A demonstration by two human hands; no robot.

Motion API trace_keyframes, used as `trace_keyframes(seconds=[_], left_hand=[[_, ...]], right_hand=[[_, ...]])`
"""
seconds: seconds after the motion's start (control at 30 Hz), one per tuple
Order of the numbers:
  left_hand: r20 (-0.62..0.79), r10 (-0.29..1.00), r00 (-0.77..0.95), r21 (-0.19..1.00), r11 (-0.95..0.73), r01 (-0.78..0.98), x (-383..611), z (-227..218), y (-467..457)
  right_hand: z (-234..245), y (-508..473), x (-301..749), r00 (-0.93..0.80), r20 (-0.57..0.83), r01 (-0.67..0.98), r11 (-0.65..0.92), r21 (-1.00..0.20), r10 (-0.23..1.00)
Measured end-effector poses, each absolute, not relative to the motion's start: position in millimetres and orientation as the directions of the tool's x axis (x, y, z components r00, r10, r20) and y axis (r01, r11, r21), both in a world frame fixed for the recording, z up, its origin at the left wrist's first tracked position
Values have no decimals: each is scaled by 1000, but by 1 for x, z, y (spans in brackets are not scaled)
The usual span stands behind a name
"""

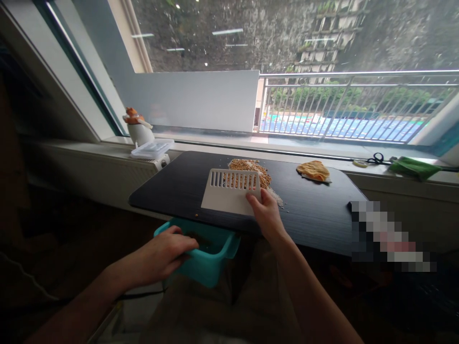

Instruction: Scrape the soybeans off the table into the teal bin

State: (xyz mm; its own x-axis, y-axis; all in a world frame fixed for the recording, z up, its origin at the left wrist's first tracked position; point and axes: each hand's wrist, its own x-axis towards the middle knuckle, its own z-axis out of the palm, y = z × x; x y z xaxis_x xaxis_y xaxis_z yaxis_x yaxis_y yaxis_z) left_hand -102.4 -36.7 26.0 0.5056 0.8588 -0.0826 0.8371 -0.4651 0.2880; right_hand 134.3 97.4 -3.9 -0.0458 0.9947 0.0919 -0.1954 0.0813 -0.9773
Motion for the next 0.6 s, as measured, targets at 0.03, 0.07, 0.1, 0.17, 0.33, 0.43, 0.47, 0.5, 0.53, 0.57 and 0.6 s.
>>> trace_keyframes(seconds=[0.03,0.07,0.1,0.17,0.33,0.43,0.47,0.5,0.53,0.57,0.6], left_hand=[[-84,861,502,285,-462,840,-104,26,-37],[-84,863,498,283,-459,843,-105,26,-38],[-85,865,494,280,-455,845,-106,25,-38],[-87,868,488,278,-450,849,-106,25,-38],[-86,867,491,287,-451,845,-102,25,-39],[-82,855,512,301,-469,831,-96,25,-38],[-81,850,520,306,-475,825,-94,24,-38],[-78,847,526,309,-481,821,-93,24,-37],[-76,845,530,310,-485,818,-92,24,-37],[-75,843,533,311,-488,816,-91,24,-36],[-76,841,535,311,-490,814,-90,24,-35]], right_hand=[[-4,97,130,-52,93,-193,82,-978,994],[-4,96,126,-64,90,-188,76,-979,994],[-4,95,124,-85,82,-182,65,-981,993],[-3,93,124,-130,61,-176,38,-984,990],[8,104,143,24,91,-268,94,-959,996],[14,118,159,219,95,-242,149,-959,971],[15,122,164,258,92,-221,151,-963,962],[15,126,168,283,88,-203,150,-968,955],[15,128,172,295,85,-190,145,-971,952],[13,130,175,299,82,-182,141,-973,951],[11,132,177,302,78,-177,136,-975,950]])
